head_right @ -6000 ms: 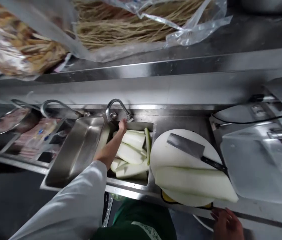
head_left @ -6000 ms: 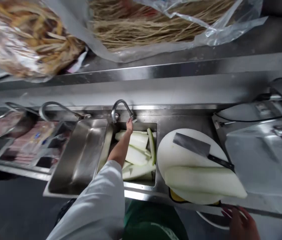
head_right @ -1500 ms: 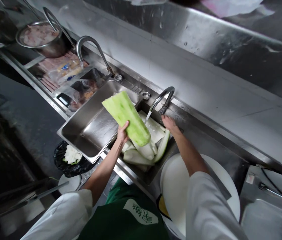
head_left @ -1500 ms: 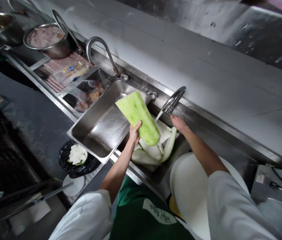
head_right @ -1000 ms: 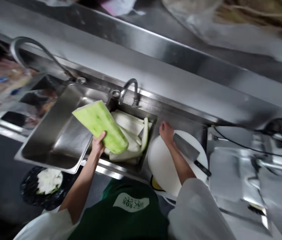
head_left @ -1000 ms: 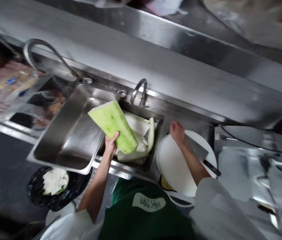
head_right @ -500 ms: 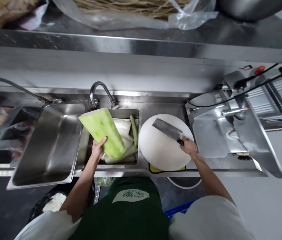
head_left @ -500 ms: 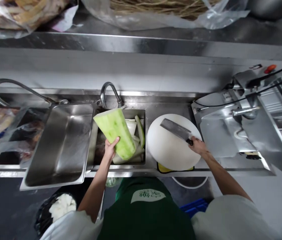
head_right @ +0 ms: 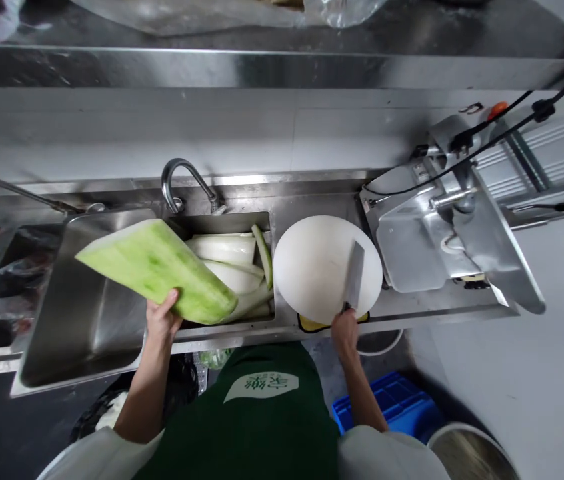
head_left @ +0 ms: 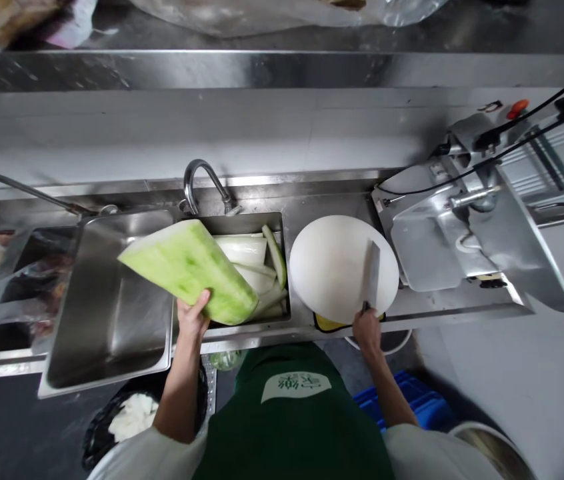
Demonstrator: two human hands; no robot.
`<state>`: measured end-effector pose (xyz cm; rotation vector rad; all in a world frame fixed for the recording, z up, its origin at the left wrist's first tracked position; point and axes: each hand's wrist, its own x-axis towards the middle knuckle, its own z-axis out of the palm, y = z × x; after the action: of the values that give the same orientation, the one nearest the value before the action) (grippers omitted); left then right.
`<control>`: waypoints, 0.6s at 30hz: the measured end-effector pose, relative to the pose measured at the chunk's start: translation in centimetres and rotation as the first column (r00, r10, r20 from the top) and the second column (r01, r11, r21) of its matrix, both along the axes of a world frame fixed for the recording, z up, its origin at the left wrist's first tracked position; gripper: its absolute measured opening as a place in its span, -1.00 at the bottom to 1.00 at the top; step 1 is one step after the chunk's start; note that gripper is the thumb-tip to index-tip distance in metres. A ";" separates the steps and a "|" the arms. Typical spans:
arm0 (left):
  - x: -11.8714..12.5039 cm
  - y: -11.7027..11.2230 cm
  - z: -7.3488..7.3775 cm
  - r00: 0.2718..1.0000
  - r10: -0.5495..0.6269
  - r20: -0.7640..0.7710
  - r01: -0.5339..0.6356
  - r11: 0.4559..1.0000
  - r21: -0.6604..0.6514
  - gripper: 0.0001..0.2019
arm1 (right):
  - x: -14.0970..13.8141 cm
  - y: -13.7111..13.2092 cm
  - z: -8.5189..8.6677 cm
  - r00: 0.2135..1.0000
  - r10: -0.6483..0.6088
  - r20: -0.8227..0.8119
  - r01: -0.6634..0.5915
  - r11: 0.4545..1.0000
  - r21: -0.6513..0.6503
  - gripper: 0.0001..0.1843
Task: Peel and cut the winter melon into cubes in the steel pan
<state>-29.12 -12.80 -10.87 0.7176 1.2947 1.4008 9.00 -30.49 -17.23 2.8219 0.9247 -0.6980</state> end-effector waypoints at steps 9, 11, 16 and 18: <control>-3.4 -1.2 1.4 1.000 0.020 -0.017 -0.020 1.000 0.005 -0.20 | -18.0 9.6 -0.2 0.863 0.421 -0.280 -0.371 0.904 0.214 -0.66; -4.6 -2.1 1.8 0.999 0.037 -0.028 -0.037 0.999 0.001 -0.17 | -19.8 11.6 0.6 0.817 0.489 -0.306 -0.421 0.868 0.264 -0.66; -8.0 -4.8 2.4 0.988 0.151 -0.028 -0.151 0.989 0.002 -0.16 | -19.5 17.3 2.2 0.809 0.532 -0.250 -0.469 0.841 0.271 -0.63; -9.2 -5.8 2.6 0.977 0.212 -0.019 -0.212 0.977 0.009 -0.18 | -18.7 20.0 2.8 0.805 0.553 -0.217 -0.496 0.827 0.265 -0.61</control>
<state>-38.29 -18.59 -8.30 0.6126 1.4151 1.5734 -9.65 -10.45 -14.38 2.4332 1.8281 -0.9792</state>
